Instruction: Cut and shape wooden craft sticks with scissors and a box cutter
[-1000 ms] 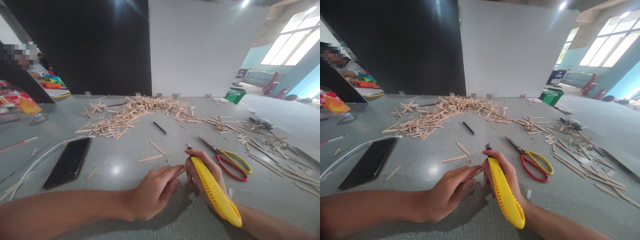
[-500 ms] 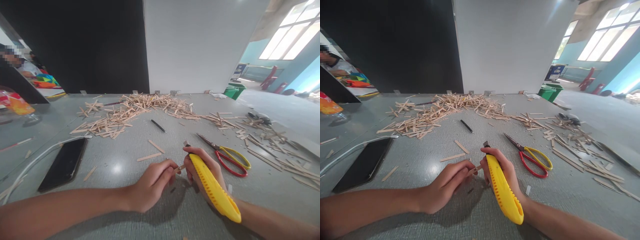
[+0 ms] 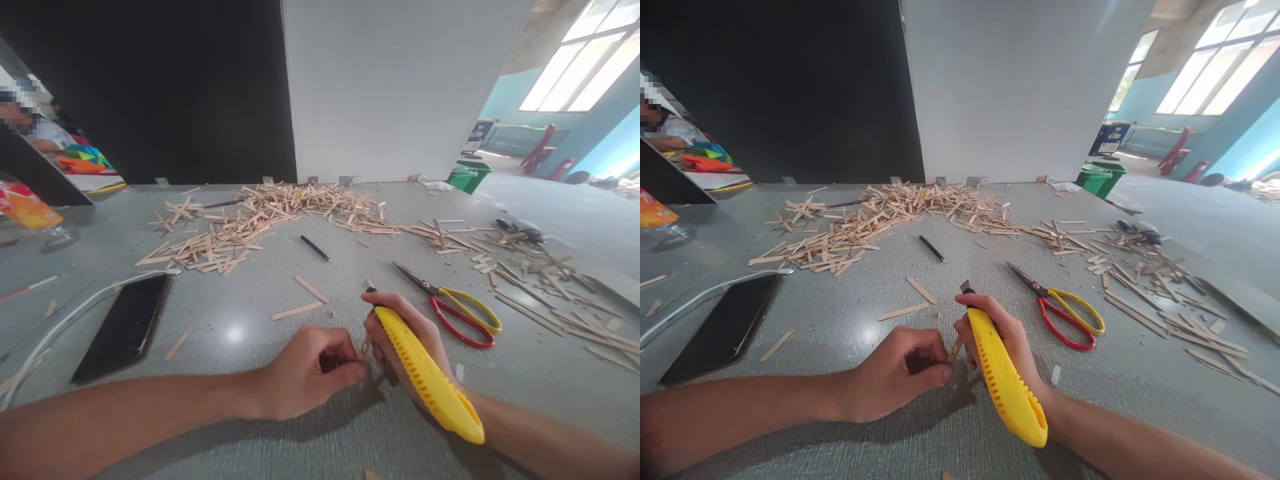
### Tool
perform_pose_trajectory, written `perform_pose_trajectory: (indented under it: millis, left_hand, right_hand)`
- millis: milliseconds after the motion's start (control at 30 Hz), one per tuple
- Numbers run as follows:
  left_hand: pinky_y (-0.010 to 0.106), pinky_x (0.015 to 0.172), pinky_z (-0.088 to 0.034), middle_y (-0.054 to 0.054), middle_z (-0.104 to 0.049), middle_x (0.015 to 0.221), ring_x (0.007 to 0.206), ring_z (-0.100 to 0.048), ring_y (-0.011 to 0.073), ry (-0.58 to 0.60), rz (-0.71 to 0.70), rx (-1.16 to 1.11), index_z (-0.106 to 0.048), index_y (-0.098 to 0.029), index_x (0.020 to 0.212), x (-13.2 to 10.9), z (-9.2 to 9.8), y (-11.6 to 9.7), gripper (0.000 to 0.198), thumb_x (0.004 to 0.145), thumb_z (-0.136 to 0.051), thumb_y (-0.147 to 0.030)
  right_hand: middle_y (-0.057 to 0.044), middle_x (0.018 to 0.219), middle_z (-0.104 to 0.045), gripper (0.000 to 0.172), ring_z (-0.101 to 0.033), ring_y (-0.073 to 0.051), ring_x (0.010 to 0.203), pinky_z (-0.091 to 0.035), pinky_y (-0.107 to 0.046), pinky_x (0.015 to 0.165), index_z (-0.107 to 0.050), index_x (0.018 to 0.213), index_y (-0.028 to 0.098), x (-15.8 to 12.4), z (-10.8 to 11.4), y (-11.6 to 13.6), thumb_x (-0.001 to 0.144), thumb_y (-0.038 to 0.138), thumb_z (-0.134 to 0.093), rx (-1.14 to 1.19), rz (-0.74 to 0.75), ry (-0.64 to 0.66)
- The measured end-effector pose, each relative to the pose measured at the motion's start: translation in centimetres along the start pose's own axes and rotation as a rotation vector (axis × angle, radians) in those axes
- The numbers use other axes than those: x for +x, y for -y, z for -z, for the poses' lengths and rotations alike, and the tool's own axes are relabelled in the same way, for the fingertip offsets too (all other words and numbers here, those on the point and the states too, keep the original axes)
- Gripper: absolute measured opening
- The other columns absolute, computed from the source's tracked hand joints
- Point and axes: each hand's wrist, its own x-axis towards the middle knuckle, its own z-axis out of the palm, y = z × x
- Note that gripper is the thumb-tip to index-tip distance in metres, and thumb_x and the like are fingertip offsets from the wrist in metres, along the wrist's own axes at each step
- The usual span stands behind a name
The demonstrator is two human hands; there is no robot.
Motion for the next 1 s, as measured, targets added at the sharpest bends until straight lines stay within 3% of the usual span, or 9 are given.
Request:
perform_pose_trajectory:
  millis: [167, 367, 567, 667, 767, 867, 1000]
  left_hand:
    - [0.019, 0.045, -0.031, -0.007, -0.053, 0.065, 0.047, -0.042, 0.0075, -0.117, 0.0, -0.113, -0.047, -0.022, 0.09, 0.1, -0.3, -0.1, 0.027, 0.104, -0.055, -0.042]
    - [0.018, 0.042, -0.04, 0.001, -0.07, 0.087, 0.045, -0.051, 0.0071, -0.217, 0.003, -0.205, -0.043, -0.022, 0.121, 0.4, -0.4, -0.2, 0.03, 0.105, -0.054, -0.046]
    - [0.018, 0.042, -0.043, 0.002, -0.069, 0.089, 0.048, -0.058, 0.0091, -0.224, 0.011, -0.239, -0.039, -0.024, 0.128, 0.4, -0.5, 0.1, 0.037, 0.105, -0.056, -0.048]
    - [0.019, 0.044, -0.044, 0.001, -0.068, 0.088, 0.049, -0.058, 0.009, -0.218, 0.02, -0.239, -0.039, -0.024, 0.129, 0.4, -0.5, 0.3, 0.038, 0.104, -0.058, -0.047]
    - [0.02, 0.046, -0.045, 0.0, -0.069, 0.089, 0.05, -0.059, 0.0094, -0.209, 0.022, -0.224, -0.039, -0.024, 0.128, 0.3, -0.5, 0.5, 0.036, 0.104, -0.058, -0.044]
    - [0.02, 0.048, -0.045, 0.0, -0.069, 0.085, 0.051, -0.059, 0.009, -0.202, 0.016, -0.195, -0.041, -0.024, 0.123, 0.3, -0.5, 0.5, 0.029, 0.106, -0.056, -0.042]
    - [0.018, 0.048, -0.044, -0.001, -0.069, 0.082, 0.05, -0.057, 0.0079, -0.199, 0.013, -0.141, -0.043, -0.023, 0.126, 0.2, -0.5, 0.3, 0.027, 0.106, -0.055, -0.038]
  right_hand:
    - [0.004, 0.08, -0.06, 0.029, -0.055, -0.009, 0.053, -0.045, -0.018, 0.044, -0.064, 0.132, 0.033, -0.1, 0.1, 0.1, 0.105, 0.045, -0.06, -0.001, 0.018, -0.119]
    - [0.006, 0.058, -0.051, 0.05, -0.043, -0.01, 0.046, -0.036, -0.018, 0.039, -0.07, 0.131, 0.023, -0.2, 0.1, 0.3, 0.102, 0.06, -0.056, -0.057, -0.14, -0.193]
    - [0.002, 0.06, -0.067, 0.026, -0.056, -0.012, 0.043, -0.045, -0.022, 0.038, -0.072, 0.106, 0.023, -1.2, 0.5, 0.3, 0.098, 0.048, -0.068, -0.149, -0.124, -0.057]
    - [0.002, 0.064, -0.069, 0.017, -0.061, -0.014, 0.045, -0.05, -0.024, 0.041, -0.068, 0.109, 0.025, -1.6, 0.4, 0.9, 0.099, 0.038, -0.067, -0.263, -0.048, 0.0]
    - [0.003, 0.062, -0.069, 0.007, -0.062, -0.013, 0.044, -0.05, -0.023, 0.041, -0.065, 0.1, 0.025, -1.6, -0.2, 1.5, 0.096, 0.03, -0.067, -0.33, 0.082, -0.033]
    - [0.005, 0.06, -0.07, 0.01, -0.061, -0.012, 0.041, -0.05, -0.022, 0.041, -0.064, 0.098, 0.024, -1.5, -0.8, 1.7, 0.092, 0.027, -0.071, -0.373, 0.183, -0.074]
    - [0.005, 0.06, -0.07, 0.012, -0.062, -0.012, 0.039, -0.051, -0.021, 0.04, -0.062, 0.098, 0.023, -1.4, -0.8, 1.6, 0.093, 0.03, -0.071, -0.368, 0.151, -0.039]
